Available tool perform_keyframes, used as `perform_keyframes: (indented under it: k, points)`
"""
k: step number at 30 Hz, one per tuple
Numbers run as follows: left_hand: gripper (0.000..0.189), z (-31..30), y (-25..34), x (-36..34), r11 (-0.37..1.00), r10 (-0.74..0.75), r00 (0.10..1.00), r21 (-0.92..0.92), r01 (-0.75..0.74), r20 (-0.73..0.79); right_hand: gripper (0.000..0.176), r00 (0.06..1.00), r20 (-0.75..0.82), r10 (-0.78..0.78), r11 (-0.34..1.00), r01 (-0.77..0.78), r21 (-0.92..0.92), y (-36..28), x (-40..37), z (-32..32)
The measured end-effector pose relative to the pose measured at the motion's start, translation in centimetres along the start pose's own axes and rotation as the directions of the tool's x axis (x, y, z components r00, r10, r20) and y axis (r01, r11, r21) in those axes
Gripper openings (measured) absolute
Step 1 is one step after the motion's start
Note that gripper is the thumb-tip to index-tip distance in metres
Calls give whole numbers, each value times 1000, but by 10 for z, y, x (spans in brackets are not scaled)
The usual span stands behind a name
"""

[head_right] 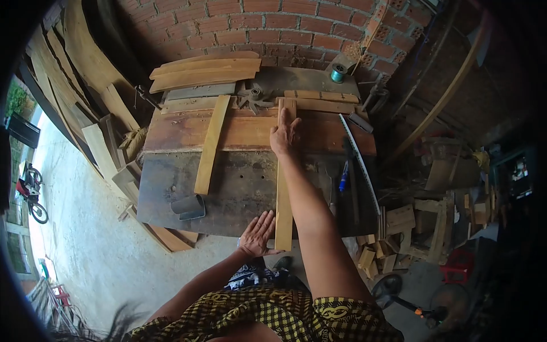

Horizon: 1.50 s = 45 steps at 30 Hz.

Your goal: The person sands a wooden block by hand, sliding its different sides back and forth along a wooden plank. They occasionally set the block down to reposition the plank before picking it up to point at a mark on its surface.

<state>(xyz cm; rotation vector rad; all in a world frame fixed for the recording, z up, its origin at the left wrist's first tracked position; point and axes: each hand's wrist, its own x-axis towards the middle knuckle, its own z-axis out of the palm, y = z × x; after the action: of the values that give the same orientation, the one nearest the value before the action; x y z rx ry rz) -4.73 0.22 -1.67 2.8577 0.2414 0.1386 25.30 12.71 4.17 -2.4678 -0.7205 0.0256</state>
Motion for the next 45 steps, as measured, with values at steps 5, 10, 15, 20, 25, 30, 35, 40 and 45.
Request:
perform_keyframes:
  k: [5, 10, 15, 20, 25, 30, 35, 40, 45]
  points:
    - [113, 1, 2, 2, 999, 6, 995, -46, -10, -95, 73, 988, 8, -155, 982, 155, -105, 25, -131, -40]
    - [112, 7, 1, 1, 999, 17, 989, -34, -22, -149, 67, 973, 9, -232, 968, 231, -96, 55, -262, -83]
    - [111, 1, 4, 1, 999, 44, 987, 32, -40, -157, 68, 970, 58, -237, 963, 242, -121, 66, -285, -95]
    - [109, -11, 10, 4, 1000, 17, 987, -13, -19, -157, 69, 978, 120, -173, 979, 184, -88, 47, -212, -76]
    - [111, -5, 6, 2, 1000, -13, 997, -15, 12, -81, 69, 982, -116, -151, 976, 130, -175, 14, -77, -32]
    - [113, 1, 3, 1, 1000, -14, 999, 26, 15, -46, 69, 999, -36, -33, 998, 31, -52, -8, -1, -13]
    - [113, 1, 2, 0, 1000, 11, 998, 29, -9, -63, 70, 999, -2, -48, 993, 47, -110, 10, -54, -22]
    - [107, 5, 4, 1, 999, 18, 986, -37, -25, -165, 74, 970, -27, -243, 970, 242, -35, 53, -219, -61]
    - [107, 6, 3, 2, 999, 43, 983, 15, -41, -178, 70, 954, 67, -292, 954, 296, -54, 72, -306, -104]
